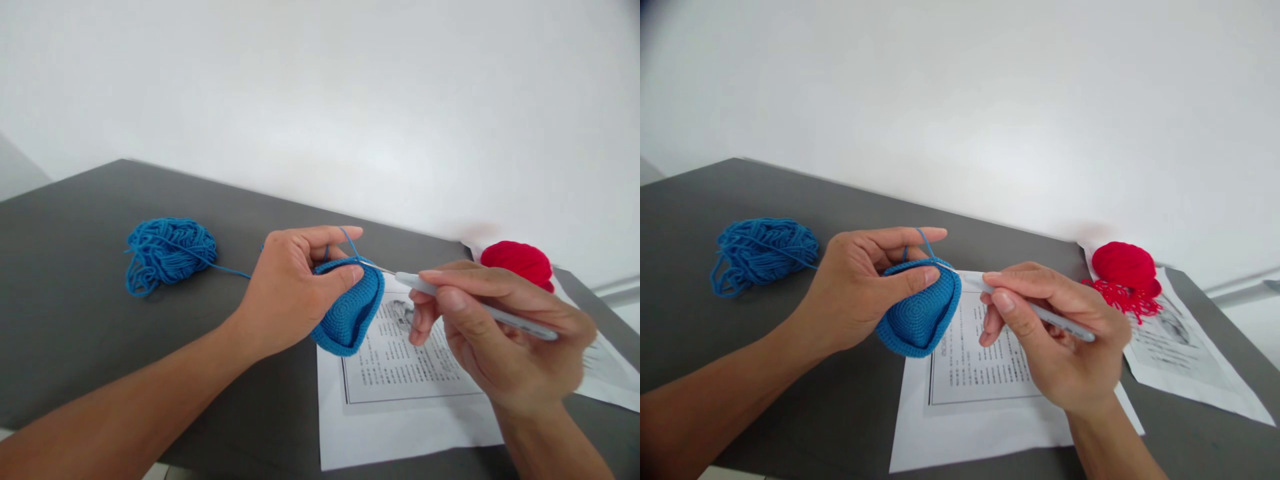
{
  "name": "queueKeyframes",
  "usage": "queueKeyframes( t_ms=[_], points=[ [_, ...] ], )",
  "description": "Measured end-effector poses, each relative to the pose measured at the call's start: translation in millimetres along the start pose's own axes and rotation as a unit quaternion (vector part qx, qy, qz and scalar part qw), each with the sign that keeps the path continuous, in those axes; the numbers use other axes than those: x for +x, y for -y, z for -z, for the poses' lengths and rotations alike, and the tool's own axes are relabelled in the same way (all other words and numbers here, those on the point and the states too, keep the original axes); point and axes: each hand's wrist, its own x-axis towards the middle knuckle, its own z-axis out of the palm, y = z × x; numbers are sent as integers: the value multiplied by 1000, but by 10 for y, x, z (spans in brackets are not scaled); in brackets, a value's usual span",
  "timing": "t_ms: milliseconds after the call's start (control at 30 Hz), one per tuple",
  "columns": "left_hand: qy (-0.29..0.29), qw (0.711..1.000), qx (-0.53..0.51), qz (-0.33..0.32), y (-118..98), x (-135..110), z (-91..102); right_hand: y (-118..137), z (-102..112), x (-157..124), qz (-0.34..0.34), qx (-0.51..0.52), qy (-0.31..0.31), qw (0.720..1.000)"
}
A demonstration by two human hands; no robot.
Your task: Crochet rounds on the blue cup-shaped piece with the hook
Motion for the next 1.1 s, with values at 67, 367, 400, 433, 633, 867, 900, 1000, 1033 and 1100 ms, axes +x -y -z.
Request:
queueKeyframes(
  t_ms=[67,367,400,433,633,867,900,1000,1033,1100],
  points=[
    [-11,1000,14,-6,-6,-10,-11,-2,-14,-5,2,-7,-2,1000],
    [-48,996,71,-26,-27,-53,-31,47,-122,-42,0,-71,-53,996],
    [-51,996,73,-28,-30,-51,-34,46,-138,-43,-2,-70,-57,996],
    [-54,995,76,-30,-33,-48,-38,43,-153,-44,-4,-69,-59,996],
    [-73,992,96,-36,-33,-38,-52,35,-234,-55,2,-88,-77,993],
    [-57,983,156,-71,19,-73,-81,24,-338,-64,48,-154,-41,986],
    [-53,983,158,-74,27,-79,-83,18,-358,-61,54,-155,-42,985],
    [-51,988,127,-73,38,-87,-77,9,-411,-56,59,-144,-60,986],
    [-49,990,109,-69,37,-87,-72,10,-423,-57,60,-133,-67,987],
    [-40,995,72,-58,31,-87,-63,13,-435,-63,51,-101,-72,991]
  ],
)
